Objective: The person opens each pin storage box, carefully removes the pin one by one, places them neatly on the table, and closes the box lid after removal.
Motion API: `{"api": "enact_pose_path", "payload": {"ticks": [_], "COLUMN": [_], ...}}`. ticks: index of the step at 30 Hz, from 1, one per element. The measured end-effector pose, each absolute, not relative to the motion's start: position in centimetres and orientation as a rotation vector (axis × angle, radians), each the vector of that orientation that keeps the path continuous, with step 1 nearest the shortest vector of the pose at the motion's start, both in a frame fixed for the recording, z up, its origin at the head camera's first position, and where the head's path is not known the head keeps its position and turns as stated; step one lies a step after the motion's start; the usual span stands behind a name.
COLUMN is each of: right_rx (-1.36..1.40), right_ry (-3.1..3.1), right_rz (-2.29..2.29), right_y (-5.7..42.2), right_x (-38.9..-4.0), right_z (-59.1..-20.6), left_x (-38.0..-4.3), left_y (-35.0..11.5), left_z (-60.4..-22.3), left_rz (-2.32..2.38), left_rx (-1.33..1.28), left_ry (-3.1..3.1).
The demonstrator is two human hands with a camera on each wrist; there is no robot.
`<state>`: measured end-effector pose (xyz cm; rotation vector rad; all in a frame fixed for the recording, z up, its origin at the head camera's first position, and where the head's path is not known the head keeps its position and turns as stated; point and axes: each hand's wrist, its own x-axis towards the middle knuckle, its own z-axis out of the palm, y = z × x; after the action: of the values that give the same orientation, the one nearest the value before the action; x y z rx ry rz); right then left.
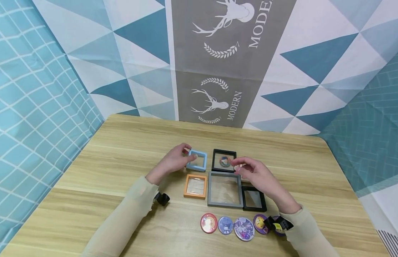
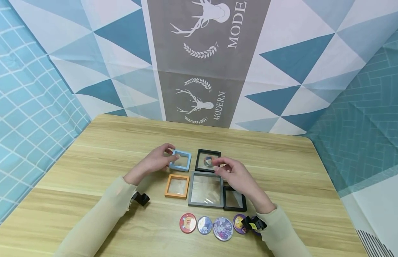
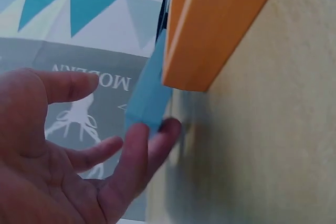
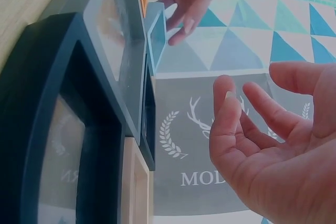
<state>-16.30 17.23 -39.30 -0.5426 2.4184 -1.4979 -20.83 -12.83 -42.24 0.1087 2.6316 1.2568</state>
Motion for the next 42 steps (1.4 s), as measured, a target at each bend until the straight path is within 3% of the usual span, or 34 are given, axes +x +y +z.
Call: {"api": "enact_pose_path", "payload": {"ticks": [19,30,42], "right_rx": [-0.573,-0.825,-1.024], "right_ry": [2.604,3.09,3.006], "right_rz": [-1.38,-0.285,-0.098], "right_y": [17.4,15.3,14.2], "right_x": [-16.2,-19.2,-21.7], "right_z": [-38.6,-39.0,-40.0], "left_x": [-20.0,-20.0,-19.7], "left_y": [-12.4,-12.2,-12.3], "left_z": [-40.5,-40.8,-40.7], "left_rz": [0.908,0.911,0.872], "left_rx": [0.113,0.14,0.221], "left_ry": [2.867,2.838,2.866]}}
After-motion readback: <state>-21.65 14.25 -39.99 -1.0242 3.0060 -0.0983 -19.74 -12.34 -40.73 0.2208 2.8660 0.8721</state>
